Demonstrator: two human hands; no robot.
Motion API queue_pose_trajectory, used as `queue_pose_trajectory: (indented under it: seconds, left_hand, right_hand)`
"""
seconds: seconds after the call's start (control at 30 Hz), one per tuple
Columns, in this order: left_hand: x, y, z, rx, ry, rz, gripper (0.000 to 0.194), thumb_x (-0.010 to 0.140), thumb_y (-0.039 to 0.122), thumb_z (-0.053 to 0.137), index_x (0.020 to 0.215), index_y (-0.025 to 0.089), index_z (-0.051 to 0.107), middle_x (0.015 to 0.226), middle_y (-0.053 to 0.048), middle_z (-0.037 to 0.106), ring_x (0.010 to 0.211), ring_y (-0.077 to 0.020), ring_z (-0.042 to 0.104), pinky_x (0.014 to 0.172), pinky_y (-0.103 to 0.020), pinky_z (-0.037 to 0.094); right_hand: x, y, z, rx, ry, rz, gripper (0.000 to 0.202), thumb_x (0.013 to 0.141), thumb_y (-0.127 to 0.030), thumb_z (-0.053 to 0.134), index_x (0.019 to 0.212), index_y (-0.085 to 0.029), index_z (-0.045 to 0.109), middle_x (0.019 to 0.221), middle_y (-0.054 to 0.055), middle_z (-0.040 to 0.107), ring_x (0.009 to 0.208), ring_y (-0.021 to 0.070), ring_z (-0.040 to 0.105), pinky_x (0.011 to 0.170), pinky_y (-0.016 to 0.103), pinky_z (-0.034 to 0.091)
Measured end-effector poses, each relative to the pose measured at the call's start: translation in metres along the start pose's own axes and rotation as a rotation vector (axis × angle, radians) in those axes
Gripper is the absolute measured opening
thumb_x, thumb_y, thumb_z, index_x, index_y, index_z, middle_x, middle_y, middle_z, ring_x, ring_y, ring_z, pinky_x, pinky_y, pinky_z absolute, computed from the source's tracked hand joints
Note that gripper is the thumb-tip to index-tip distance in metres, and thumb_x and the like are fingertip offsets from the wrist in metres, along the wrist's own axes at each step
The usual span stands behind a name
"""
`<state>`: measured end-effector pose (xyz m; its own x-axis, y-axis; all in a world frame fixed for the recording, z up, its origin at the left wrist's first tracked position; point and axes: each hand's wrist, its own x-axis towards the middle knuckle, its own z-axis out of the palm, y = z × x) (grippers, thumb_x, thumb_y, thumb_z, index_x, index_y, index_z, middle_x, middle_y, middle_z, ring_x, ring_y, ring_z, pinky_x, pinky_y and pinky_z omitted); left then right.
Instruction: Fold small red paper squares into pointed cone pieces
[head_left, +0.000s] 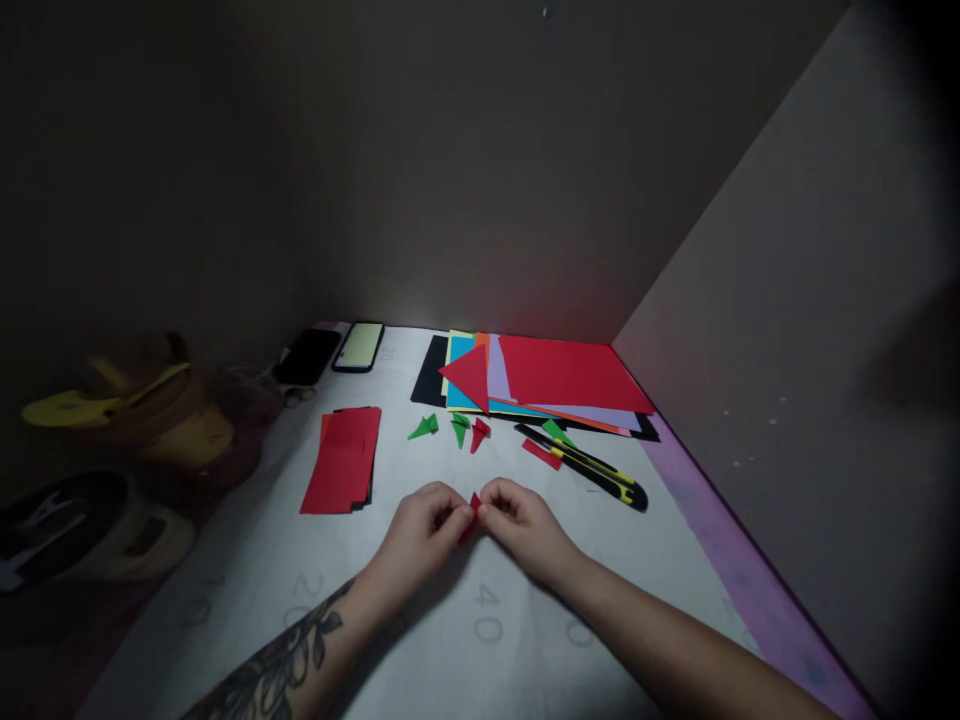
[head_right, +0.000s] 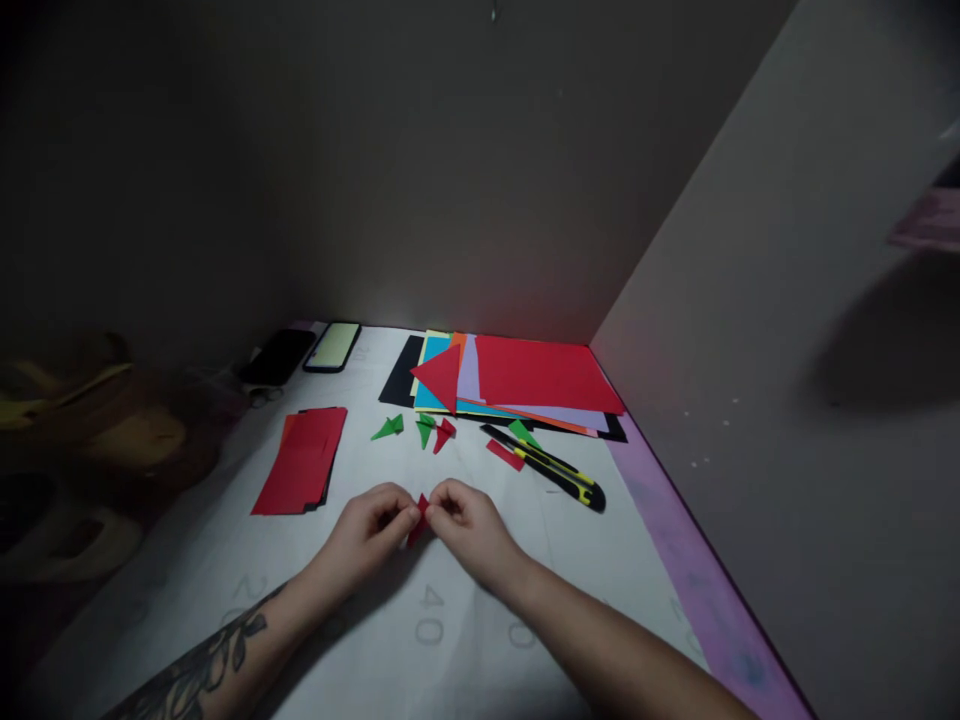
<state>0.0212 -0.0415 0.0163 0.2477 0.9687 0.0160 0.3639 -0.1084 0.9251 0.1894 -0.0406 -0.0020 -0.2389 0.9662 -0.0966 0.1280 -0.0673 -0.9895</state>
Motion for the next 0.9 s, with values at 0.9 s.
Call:
queue_pose_trajectory:
  seconds: [0.9]
  left_hand:
    - [0.009,-0.026,-0.099,1.059,0.249,-0.310,0.028,0.083,0.028,0.052,0.100,0.007,0.062,0.104,-0.018,0.063,0.101,-0.0312,0.057,0.079,-0.035,0.046]
  right_hand:
    - [0.176,-0.038,0.089,-0.593,0.249,-0.098,0.019,0.069,-0.006,0.059,0.080,-0.016,0.070,0.134,0.013,0.047,0.132,0.0347,0.023,0.105,0.049,0.019]
